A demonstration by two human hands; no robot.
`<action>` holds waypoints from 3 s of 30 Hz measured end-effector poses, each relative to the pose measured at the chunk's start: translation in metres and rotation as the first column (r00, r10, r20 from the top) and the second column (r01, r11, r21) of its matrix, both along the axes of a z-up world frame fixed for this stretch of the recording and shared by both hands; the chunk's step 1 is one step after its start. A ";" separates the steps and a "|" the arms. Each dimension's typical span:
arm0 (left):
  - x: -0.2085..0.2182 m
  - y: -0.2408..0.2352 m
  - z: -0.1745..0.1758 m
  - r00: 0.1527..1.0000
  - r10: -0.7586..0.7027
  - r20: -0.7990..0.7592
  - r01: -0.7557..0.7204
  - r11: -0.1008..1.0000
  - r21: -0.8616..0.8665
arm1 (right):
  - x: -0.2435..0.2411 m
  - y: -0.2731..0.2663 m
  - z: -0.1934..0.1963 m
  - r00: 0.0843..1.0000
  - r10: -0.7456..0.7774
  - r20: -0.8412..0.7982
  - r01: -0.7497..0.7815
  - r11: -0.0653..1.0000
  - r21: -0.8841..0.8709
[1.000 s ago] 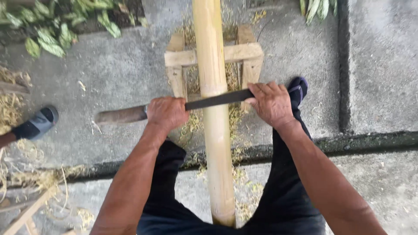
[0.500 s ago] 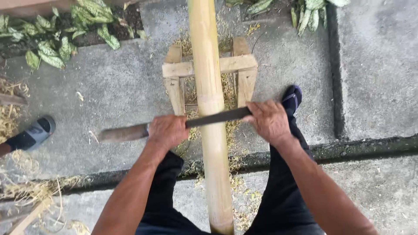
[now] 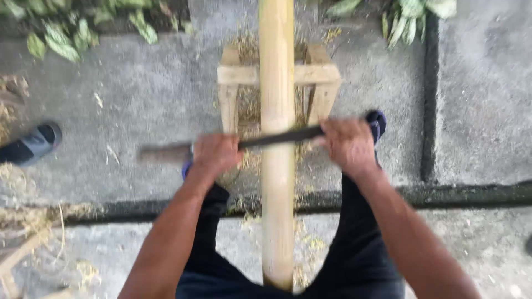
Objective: Scraping the surface of a bamboo pole using a large knife.
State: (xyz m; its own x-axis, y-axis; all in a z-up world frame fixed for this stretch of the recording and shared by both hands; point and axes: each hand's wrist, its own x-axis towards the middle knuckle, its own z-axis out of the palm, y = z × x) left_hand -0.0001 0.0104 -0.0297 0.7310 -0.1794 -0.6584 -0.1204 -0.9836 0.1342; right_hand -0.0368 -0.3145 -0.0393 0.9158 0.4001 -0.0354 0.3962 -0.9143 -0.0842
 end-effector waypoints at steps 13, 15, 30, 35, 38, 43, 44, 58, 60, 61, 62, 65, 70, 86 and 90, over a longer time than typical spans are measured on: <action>-0.023 0.014 -0.073 1.000 0.002 0.021 0.001 0.988 -0.154 | 0.010 0.021 0.056 0.993 0.065 0.095 -0.066 0.998 0.008; -0.010 0.017 -0.084 0.995 0.042 0.090 -0.022 0.976 -0.216 | 0.031 0.027 0.062 0.996 0.053 0.078 -0.044 0.994 -0.104; 0.000 0.018 -0.074 0.999 -0.015 0.030 0.018 0.992 -0.127 | 0.030 0.025 0.048 0.999 0.007 0.041 -0.004 0.997 -0.077; -0.038 0.009 -0.008 0.995 -0.043 -0.094 0.041 0.999 -0.030 | -0.034 0.000 -0.008 0.999 -0.016 0.045 0.012 0.995 0.095; -0.030 0.010 -0.002 0.999 -0.037 0.010 0.038 0.999 -0.014 | -0.017 0.001 -0.014 0.995 -0.007 0.095 -0.012 0.980 0.198; 0.005 -0.009 0.034 0.990 0.038 0.133 -0.038 0.999 -0.002 | 0.004 -0.007 -0.038 0.971 -0.011 0.238 -0.052 0.965 0.258; -0.001 -0.012 0.042 1.000 0.024 0.014 -0.025 0.998 0.060 | -0.012 -0.009 -0.046 0.991 -0.035 0.127 -0.008 0.948 0.318; -0.023 -0.026 0.047 0.999 -0.031 -0.035 0.034 0.995 0.092 | -0.032 -0.013 -0.047 0.999 -0.034 0.022 0.028 0.967 0.253; -0.029 -0.030 0.053 0.999 -0.034 0.009 0.033 0.995 0.095 | -0.055 -0.009 -0.064 0.992 -0.059 0.108 0.011 0.915 0.403; -0.020 -0.035 0.061 0.999 -0.031 -0.016 0.033 0.994 0.104 | -0.044 -0.010 -0.075 0.995 -0.057 0.083 0.018 0.911 0.412; -0.012 -0.039 0.068 0.999 -0.048 0.025 0.044 0.989 0.143 | -0.034 -0.009 -0.087 0.997 -0.072 0.031 0.055 0.925 0.376; 0.004 -0.037 0.066 0.994 -0.054 0.093 0.037 0.984 0.173 | -0.006 -0.005 -0.082 0.997 -0.075 0.005 0.067 0.922 0.381; 0.002 -0.042 0.070 0.997 -0.070 0.019 0.066 0.986 0.152 | -0.021 -0.007 -0.106 0.990 -0.124 -0.071 0.143 0.868 0.475; 0.015 -0.011 0.099 0.998 -0.059 -0.036 0.062 0.995 0.078 | 0.034 -0.005 -0.031 0.968 0.102 -0.228 0.020 0.877 0.480; 0.014 -0.005 0.100 0.994 -0.074 0.076 0.063 0.987 0.148 | 0.058 0.016 -0.041 0.947 -0.002 -0.321 0.153 0.883 0.445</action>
State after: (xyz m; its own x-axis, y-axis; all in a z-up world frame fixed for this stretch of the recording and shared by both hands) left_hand 0.0135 0.0057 0.0706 0.7723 -0.1374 -0.6202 -0.1928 -0.9810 -0.0229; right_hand 0.0212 -0.2982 -0.0802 0.9184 0.3679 -0.1459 0.2117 -0.7681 -0.6044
